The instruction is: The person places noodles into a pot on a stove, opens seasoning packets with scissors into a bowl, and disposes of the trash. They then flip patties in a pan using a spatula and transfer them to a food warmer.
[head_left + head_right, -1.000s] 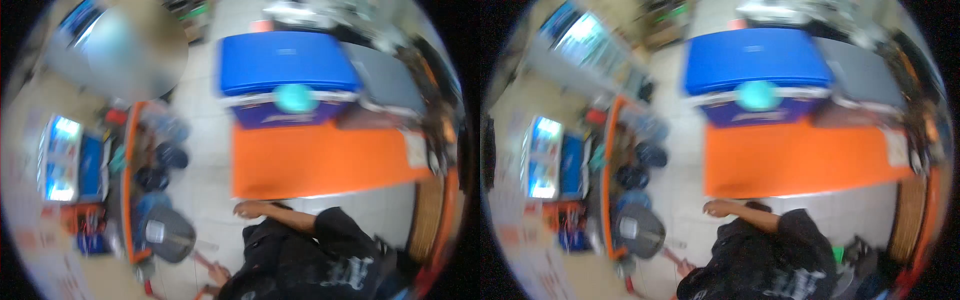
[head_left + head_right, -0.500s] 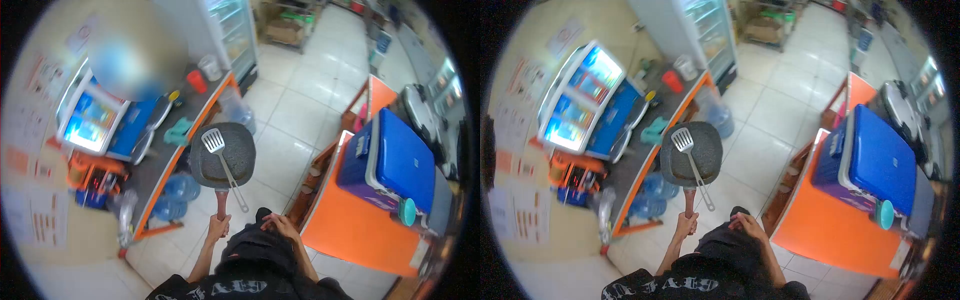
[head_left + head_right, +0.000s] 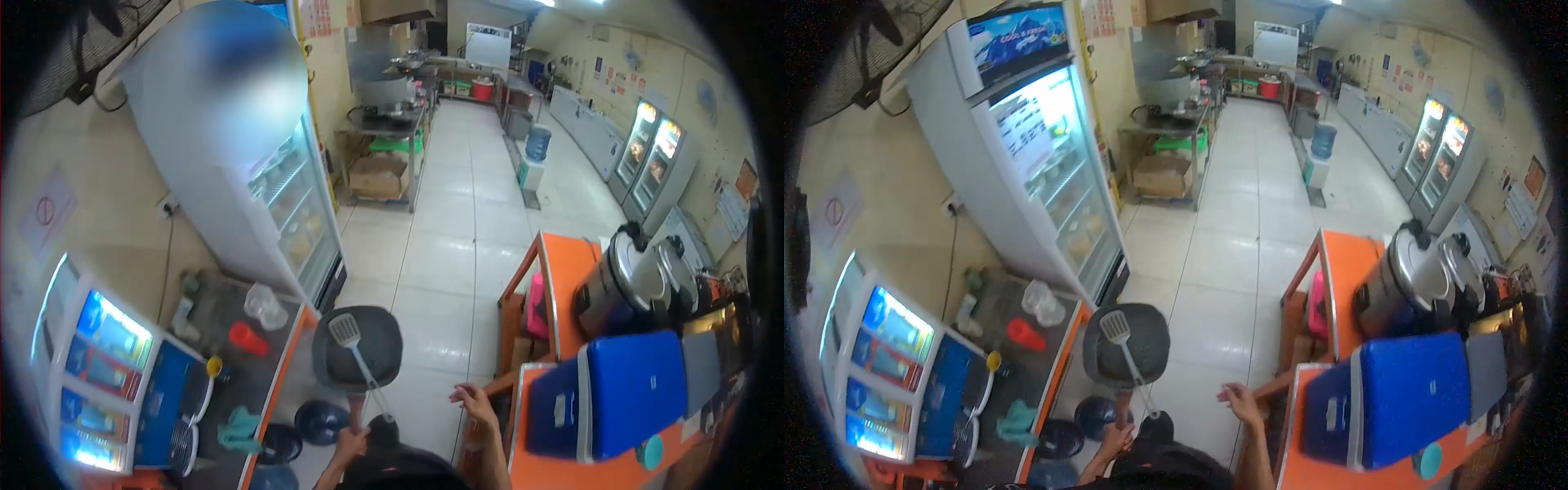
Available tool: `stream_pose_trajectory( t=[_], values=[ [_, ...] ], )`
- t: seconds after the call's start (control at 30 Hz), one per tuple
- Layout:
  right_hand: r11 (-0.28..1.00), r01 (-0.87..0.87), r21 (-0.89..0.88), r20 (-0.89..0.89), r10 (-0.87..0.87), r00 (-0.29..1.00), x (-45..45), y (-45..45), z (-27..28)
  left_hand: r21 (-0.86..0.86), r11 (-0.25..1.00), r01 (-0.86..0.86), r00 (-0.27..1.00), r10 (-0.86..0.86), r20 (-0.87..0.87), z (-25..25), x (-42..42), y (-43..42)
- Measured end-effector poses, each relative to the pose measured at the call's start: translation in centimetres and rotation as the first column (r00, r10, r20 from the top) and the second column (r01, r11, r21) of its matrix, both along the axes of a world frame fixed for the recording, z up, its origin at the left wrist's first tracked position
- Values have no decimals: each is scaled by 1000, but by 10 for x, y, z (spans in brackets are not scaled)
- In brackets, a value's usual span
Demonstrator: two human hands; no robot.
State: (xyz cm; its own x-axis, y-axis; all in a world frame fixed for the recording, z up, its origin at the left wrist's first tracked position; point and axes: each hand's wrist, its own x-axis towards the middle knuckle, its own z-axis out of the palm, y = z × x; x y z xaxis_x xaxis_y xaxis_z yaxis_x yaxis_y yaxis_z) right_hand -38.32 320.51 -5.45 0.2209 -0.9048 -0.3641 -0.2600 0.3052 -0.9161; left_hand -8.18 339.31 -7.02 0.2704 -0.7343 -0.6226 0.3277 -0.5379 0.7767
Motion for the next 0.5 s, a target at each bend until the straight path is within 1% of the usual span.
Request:
stream_pose_trajectory(
  t=[0.07,0.1,0.13,0.17,0.2,0.23,0.27,0.3,0.33,0.37,0.4,0.43,0.47,0.5],
  values=[
    [984,-152,-96,160,166,973,29,-91,15,30,999,-11,1000,12,-12,8,24,-58],
    [985,-124,-116,179,144,973,44,-132,24,39,999,14,1000,-14,6,-13,45,-88],
    [984,-117,-137,171,140,975,48,-172,21,53,998,39,999,-41,31,-35,63,-118],
    [990,-21,-138,194,47,980,56,-209,8,31,998,46,998,-47,39,-48,74,-157],
    [989,77,-124,225,-47,973,68,-240,-6,40,998,56,991,-61,121,-57,89,-192],
    [983,164,-83,200,-145,969,64,-270,-50,60,996,63,975,-74,210,-57,110,-227],
    [965,264,-1,141,-261,955,59,-287,-95,102,983,154,977,-167,134,-7,126,-274],
    [944,330,-13,-25,-330,943,53,-292,-149,107,982,155,978,-168,127,-28,145,-302],
    [937,350,2,-100,-348,932,36,-287,-233,89,983,159,979,-168,113,-48,165,-344],
    [845,491,213,-247,-440,864,12,-272,-350,79,982,171,977,-179,114,-24,174,-393],
    [852,450,267,-332,-357,873,4,-262,-321,103,973,209,950,-227,215,30,169,-440],
    [855,398,333,-363,-273,891,7,-263,-285,138,961,240,912,-272,308,57,165,-485],
    [839,383,386,-386,-230,893,8,-275,-267,134,960,247,913,-277,299,51,168,-528],
    [827,380,415,-403,-207,891,12,-293,-254,126,959,255,938,-277,210,45,177,-575]
  ],
)
